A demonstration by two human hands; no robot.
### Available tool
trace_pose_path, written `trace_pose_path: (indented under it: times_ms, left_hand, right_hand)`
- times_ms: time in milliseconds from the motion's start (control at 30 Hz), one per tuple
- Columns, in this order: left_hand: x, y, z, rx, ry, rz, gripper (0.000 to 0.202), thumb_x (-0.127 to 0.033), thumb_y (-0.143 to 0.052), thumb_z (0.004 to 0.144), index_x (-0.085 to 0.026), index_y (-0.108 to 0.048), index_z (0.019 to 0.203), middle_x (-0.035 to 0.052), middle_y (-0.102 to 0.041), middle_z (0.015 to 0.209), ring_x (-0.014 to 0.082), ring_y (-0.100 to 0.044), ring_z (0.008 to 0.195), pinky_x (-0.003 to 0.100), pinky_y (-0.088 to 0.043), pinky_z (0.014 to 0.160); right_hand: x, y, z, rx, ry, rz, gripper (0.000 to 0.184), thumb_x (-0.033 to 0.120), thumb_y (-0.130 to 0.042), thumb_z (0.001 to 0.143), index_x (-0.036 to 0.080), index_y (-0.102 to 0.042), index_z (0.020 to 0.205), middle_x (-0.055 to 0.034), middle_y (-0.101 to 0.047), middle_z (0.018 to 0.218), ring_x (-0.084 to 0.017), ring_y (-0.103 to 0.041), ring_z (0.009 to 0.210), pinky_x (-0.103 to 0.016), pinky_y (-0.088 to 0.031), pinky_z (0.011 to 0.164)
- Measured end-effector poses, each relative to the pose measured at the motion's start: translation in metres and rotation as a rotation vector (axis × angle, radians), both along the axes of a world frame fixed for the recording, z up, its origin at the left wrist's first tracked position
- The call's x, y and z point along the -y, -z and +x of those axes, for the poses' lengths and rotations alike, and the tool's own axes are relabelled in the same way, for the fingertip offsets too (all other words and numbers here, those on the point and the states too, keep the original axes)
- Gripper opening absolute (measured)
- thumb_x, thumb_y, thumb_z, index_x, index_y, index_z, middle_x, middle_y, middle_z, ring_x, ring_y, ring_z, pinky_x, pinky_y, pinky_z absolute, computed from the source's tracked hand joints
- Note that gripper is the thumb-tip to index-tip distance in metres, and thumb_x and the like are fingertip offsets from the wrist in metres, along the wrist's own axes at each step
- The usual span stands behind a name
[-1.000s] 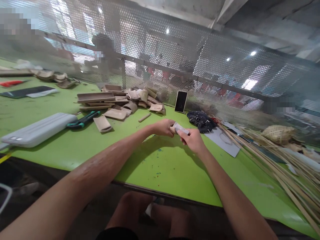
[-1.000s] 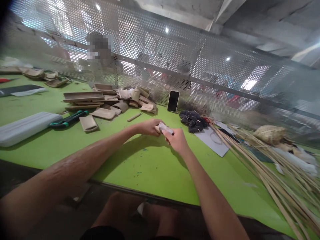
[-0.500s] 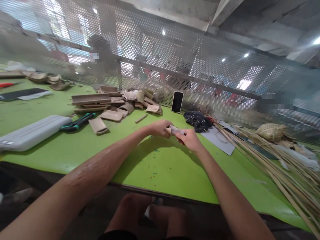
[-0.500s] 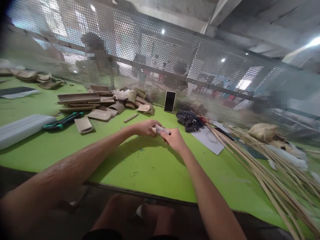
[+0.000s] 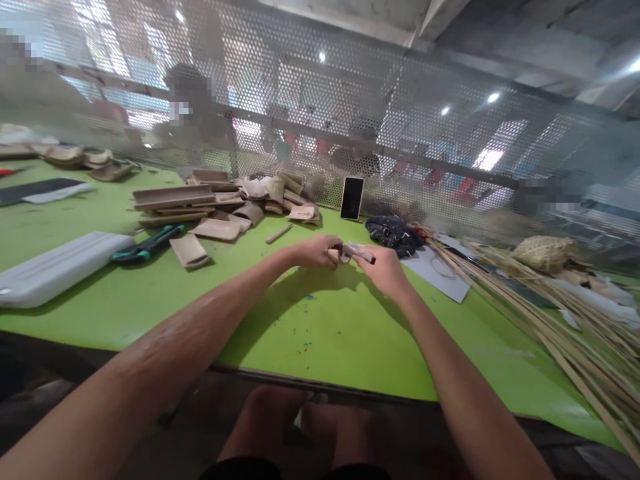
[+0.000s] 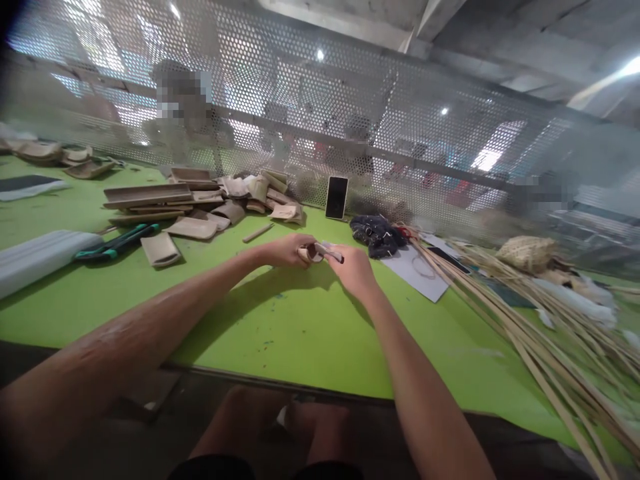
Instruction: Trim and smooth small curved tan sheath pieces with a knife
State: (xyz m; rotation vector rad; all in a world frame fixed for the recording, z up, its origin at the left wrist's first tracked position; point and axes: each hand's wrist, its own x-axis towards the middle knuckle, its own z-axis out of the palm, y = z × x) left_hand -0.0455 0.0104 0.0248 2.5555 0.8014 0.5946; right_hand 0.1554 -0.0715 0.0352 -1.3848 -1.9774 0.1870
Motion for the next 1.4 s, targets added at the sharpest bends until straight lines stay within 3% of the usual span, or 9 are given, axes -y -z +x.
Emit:
trace_pose_path:
  times_ms: [67,200,333,433,700,1033,1167,1300,1400]
  left_hand:
    - [-0.001,0.001,-0.001,0.015,-0.001,-0.012,0.036,-0.025,-0.063,0.062,-0.016,-0.067,0.097,0.0054,-0.068,0.093,0.0194,-0.058,0.081,0.027,-0.039,0.067]
    - [0.001,0.002,0.001,0.018,-0.032,-0.023,0.046,-0.025,-0.065,0.06,-0.015,-0.068,0.104,0.006,-0.069,0.097,0.0206,-0.059,0.083,0.029,-0.04,0.069]
    - [0.004,0.002,0.002,0.052,-0.101,-0.039,0.038,-0.024,-0.063,0.06,-0.015,-0.067,0.097,0.0053,-0.068,0.09,0.0191,-0.058,0.077,0.028,-0.039,0.066]
    - [0.004,0.002,0.003,0.059,-0.094,-0.047,0.034,-0.024,-0.064,0.061,-0.015,-0.066,0.094,0.0049,-0.068,0.089,0.018,-0.057,0.076,0.027,-0.039,0.065]
    - [-0.001,0.003,0.001,0.053,-0.042,0.002,0.038,-0.024,-0.062,0.062,-0.015,-0.068,0.098,0.0065,-0.068,0.095,0.0189,-0.056,0.082,0.028,-0.039,0.071]
    - [0.007,-0.002,0.007,0.046,-0.164,-0.034,0.029,-0.027,-0.062,0.063,-0.015,-0.065,0.09,0.005,-0.066,0.084,0.0178,-0.054,0.073,0.027,-0.035,0.062]
    - [0.004,-0.001,0.004,0.108,-0.145,-0.065,0.034,-0.025,-0.063,0.063,-0.015,-0.066,0.095,0.0054,-0.068,0.09,0.0181,-0.056,0.078,0.027,-0.038,0.066]
    - [0.001,0.002,0.003,0.123,-0.1,-0.069,0.038,-0.025,-0.065,0.061,-0.014,-0.067,0.098,0.0061,-0.068,0.093,0.0188,-0.057,0.082,0.028,-0.039,0.07]
    - [-0.001,0.003,0.002,0.161,-0.11,-0.1,0.035,-0.026,-0.064,0.063,-0.015,-0.066,0.096,0.0052,-0.067,0.09,0.0175,-0.056,0.078,0.028,-0.039,0.068]
  right_hand:
    - [0.001,0.0,-0.003,-0.013,0.009,-0.017,0.019,0.027,-0.064,0.083,0.016,-0.078,0.088,-0.0079,-0.073,0.081,-0.019,-0.059,0.067,-0.029,-0.041,0.062]
    - [0.007,-0.001,-0.014,-0.169,-0.031,-0.283,0.029,0.037,-0.064,0.084,0.015,-0.067,0.065,-0.0006,-0.058,0.053,-0.011,-0.043,0.045,-0.025,-0.03,0.047]
    - [0.011,0.001,-0.02,-0.466,-0.134,-0.394,0.035,0.044,-0.067,0.082,0.017,-0.061,0.062,-0.001,-0.058,0.054,-0.009,-0.043,0.042,-0.024,-0.031,0.044]
    - [0.01,0.0,-0.019,-0.511,-0.135,-0.379,0.035,0.046,-0.067,0.081,0.017,-0.06,0.062,-0.0016,-0.059,0.056,-0.009,-0.045,0.042,-0.024,-0.032,0.043]
    - [0.008,-0.002,-0.006,-0.079,0.032,-0.141,0.025,0.033,-0.064,0.079,0.016,-0.065,0.061,0.0015,-0.053,0.05,-0.01,-0.039,0.045,-0.025,-0.024,0.046]
    - [0.009,0.003,-0.024,-0.558,-0.127,-0.311,0.025,0.04,-0.065,0.08,0.016,-0.061,0.072,-0.0014,-0.063,0.06,-0.009,-0.049,0.044,-0.023,-0.039,0.045]
    - [0.005,0.008,-0.018,-0.435,-0.115,-0.246,0.021,0.04,-0.062,0.083,0.019,-0.06,0.08,0.0021,-0.06,0.058,-0.01,-0.05,0.043,-0.022,-0.039,0.044]
    - [0.002,0.01,-0.011,-0.223,-0.006,-0.115,0.019,0.034,-0.059,0.085,0.019,-0.06,0.073,0.0012,-0.058,0.056,-0.011,-0.049,0.044,-0.023,-0.038,0.046]
    - [0.005,0.008,-0.017,-0.255,-0.012,-0.136,0.022,0.036,-0.057,0.087,0.018,-0.061,0.076,-0.0001,-0.06,0.058,-0.011,-0.05,0.045,-0.024,-0.039,0.047]
